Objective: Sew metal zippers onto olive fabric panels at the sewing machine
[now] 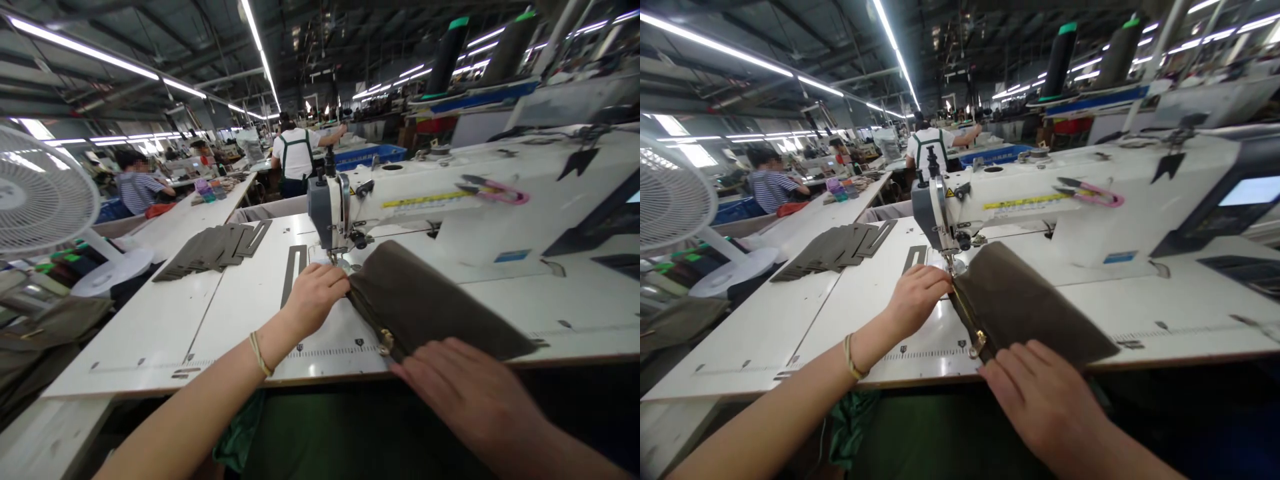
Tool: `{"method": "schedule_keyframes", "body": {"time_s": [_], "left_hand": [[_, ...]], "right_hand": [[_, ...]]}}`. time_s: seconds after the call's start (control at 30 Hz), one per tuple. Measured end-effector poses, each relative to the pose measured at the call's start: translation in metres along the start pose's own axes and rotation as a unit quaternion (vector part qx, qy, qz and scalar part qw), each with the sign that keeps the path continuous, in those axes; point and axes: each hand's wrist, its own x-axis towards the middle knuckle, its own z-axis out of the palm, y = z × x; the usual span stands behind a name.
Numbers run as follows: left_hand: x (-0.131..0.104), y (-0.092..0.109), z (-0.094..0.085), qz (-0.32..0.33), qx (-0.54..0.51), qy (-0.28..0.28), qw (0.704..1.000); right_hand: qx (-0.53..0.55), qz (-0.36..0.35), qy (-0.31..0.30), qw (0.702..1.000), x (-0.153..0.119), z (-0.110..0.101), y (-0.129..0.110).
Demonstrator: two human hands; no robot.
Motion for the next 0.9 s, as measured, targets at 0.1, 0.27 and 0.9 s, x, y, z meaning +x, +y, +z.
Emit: {"method": "schedule_keyframes", "body": {"time_s": [0.1,0.27,0.9], "left_hand": [[-0.03,0.002,0.01,-0.025,-0.005,-0.055,0.998],[-0.037,0.037,-0.001,-0.127,-0.074,-0.153,0.977],[-0.013,0.017,0.012,-0.126,-0.099,-0.281,0.946]], "right_hand": [[0.089,-0.005,-0.007,0.996,0.011,0.016,-0.016],[0.109,0.339,-0.114,0.927,0.038,0.032,0.056],[-0.057,0.337,-0.157,0.927,0.06,0.077,0.109]]}}
